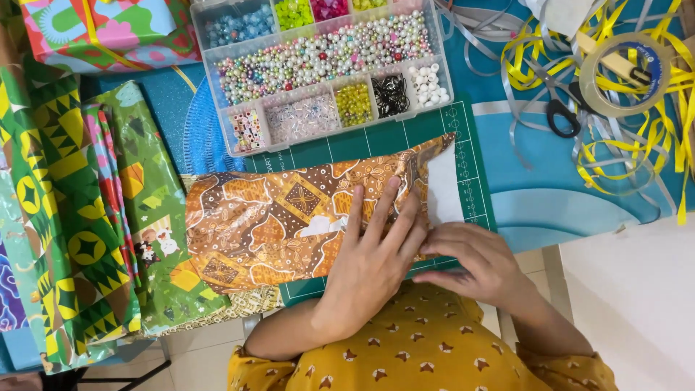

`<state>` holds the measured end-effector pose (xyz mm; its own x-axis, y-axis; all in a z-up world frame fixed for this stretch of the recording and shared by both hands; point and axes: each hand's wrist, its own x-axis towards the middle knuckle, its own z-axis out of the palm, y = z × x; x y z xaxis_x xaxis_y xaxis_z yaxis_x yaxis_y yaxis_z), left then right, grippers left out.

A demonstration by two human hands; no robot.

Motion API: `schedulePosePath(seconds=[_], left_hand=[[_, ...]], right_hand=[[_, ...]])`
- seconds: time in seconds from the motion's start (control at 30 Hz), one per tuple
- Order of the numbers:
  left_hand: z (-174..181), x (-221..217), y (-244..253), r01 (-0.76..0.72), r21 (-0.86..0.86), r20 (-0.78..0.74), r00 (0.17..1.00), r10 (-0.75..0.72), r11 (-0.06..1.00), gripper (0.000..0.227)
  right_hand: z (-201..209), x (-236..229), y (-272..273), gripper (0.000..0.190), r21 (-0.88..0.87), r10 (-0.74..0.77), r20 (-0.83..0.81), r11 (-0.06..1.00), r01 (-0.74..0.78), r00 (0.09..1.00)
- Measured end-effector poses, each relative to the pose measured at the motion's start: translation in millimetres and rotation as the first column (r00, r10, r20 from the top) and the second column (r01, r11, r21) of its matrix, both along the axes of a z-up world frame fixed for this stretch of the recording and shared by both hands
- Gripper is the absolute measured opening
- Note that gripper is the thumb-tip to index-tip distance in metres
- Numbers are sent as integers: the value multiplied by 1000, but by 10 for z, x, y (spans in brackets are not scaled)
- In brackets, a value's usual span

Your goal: Assembling a small gift box by filling it with shredded paper and small items, then wrapping it in patterned paper and taping it.

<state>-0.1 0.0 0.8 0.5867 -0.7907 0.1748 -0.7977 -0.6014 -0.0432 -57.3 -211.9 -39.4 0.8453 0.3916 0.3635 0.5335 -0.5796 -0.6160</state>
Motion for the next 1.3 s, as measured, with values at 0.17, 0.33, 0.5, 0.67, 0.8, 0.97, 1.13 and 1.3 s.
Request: schedulePosePath(seconds=[0.17,0.33,0.5,0.67,0.8,0.97,1.13,1.3], left_hand=[[38,-22,-27,0,-105,-63,998,-6,994,17],[36,-28,-50,-17,-114,-78,997,9,993,10],[18,-25,-59,-14,24,-6,1000,14,1000,61],[-15,-23,-48,3,-23,-31,1000,-4,1000,55],[-12,-18,-58,4,-109,-70,998,-11,994,21],[-15,-36,-98,-15,-49,-50,999,13,999,19],[-44,-38,-82,-1,28,-37,999,2,1000,46],[-37,-35,-69,12,-26,-64,998,-13,1000,42]], right_hand=[[-161,-49,24,15,-148,-17,238,988,54,971],[-255,-120,-75,8,-180,-26,248,981,73,968],[-185,-154,-99,11,-157,-57,215,983,92,975],[-307,-328,-293,16,-168,-152,97,972,167,984],[-380,-382,-422,16,-198,-220,122,950,241,968],[-303,-278,-343,24,-229,-242,104,938,260,965],[-321,-179,-295,9,-127,-300,48,944,304,953],[-212,52,-183,3,-168,-275,97,943,288,957]])
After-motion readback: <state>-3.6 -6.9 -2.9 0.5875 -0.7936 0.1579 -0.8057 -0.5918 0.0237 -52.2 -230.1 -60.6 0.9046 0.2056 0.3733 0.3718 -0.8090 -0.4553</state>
